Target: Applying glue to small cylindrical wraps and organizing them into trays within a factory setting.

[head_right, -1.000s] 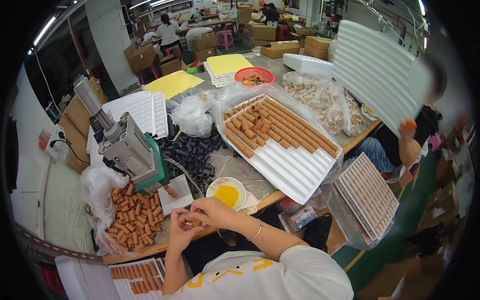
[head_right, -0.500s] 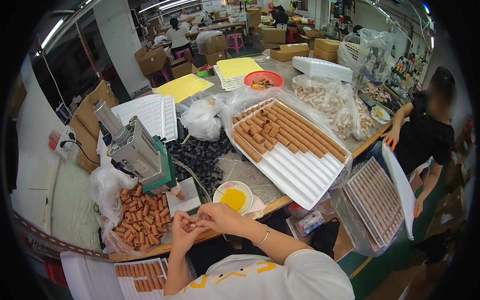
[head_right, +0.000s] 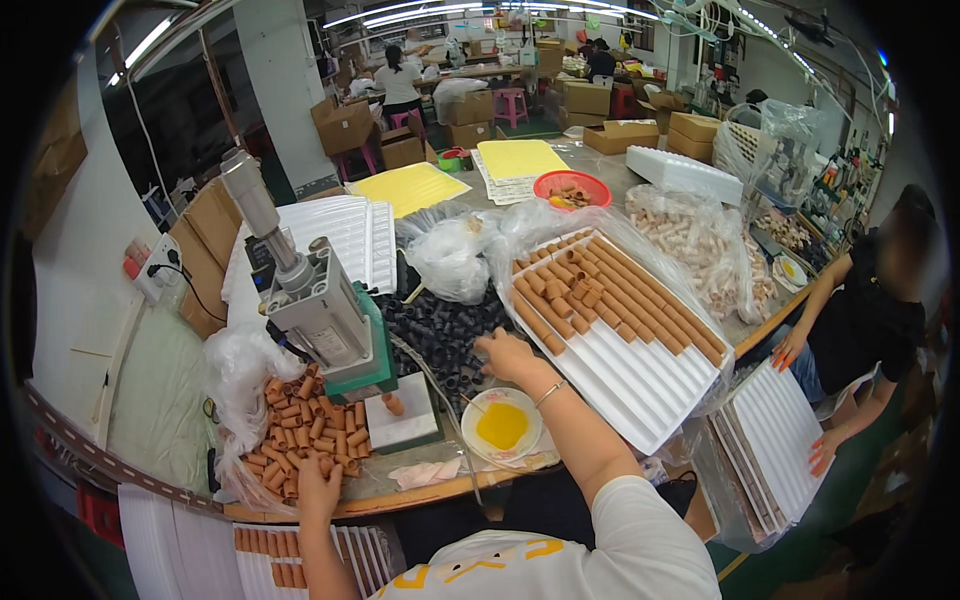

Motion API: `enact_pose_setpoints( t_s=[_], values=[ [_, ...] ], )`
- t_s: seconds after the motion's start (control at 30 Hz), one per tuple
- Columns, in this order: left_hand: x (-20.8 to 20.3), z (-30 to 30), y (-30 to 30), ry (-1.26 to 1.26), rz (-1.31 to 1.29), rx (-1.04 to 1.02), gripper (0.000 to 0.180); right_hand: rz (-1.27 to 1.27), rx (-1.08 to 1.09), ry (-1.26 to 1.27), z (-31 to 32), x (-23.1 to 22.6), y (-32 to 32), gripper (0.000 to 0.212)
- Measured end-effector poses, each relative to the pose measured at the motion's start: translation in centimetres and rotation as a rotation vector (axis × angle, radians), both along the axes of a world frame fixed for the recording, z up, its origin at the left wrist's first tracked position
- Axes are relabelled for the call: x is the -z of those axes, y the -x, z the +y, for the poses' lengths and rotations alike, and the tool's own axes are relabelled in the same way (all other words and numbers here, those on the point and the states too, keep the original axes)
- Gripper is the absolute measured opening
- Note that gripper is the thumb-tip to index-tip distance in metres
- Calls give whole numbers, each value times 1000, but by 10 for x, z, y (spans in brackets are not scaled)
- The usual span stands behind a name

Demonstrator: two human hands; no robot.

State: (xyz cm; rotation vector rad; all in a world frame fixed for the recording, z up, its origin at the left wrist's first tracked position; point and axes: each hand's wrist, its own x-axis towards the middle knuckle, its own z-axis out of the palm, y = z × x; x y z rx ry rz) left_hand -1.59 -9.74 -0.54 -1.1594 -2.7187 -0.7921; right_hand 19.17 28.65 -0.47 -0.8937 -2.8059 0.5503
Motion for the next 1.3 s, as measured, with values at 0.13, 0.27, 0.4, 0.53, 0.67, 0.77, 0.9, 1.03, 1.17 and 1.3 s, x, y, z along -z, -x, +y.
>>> enact_pose_setpoints(
  t_s=[0.13,0.27,0.4,0.53,0.67,0.77,0.9,1.03,1.17,1.3],
  values=[
    [-4,8,2,38,-110,22,37,-111,36,-33,6,15,17,38],
    [-24,10,-9,87,-71,-45,42,-30,88,-89,14,19,20,30],
    [-12,4,-5,233,-58,-78,40,245,171,-1,10,10,11,26],
    [4,-1,-8,108,11,-9,31,455,240,278,-24,-26,-13,26],
    [8,0,-7,-79,39,18,26,766,228,604,-39,-16,-46,16],
    [1,7,2,-295,15,46,25,846,311,551,-45,-15,-77,11],
    [-37,20,-21,-391,-495,-111,29,833,280,506,-53,-24,-109,13],
    [-17,44,-50,-502,-663,240,35,686,193,380,-88,-21,-104,9],
    [-19,87,-96,-443,-642,429,32,517,-39,-194,-113,-17,-103,10],
    [-32,100,-117,-450,-687,462,30,408,-108,-295,-119,-12,-98,13]
  ],
)
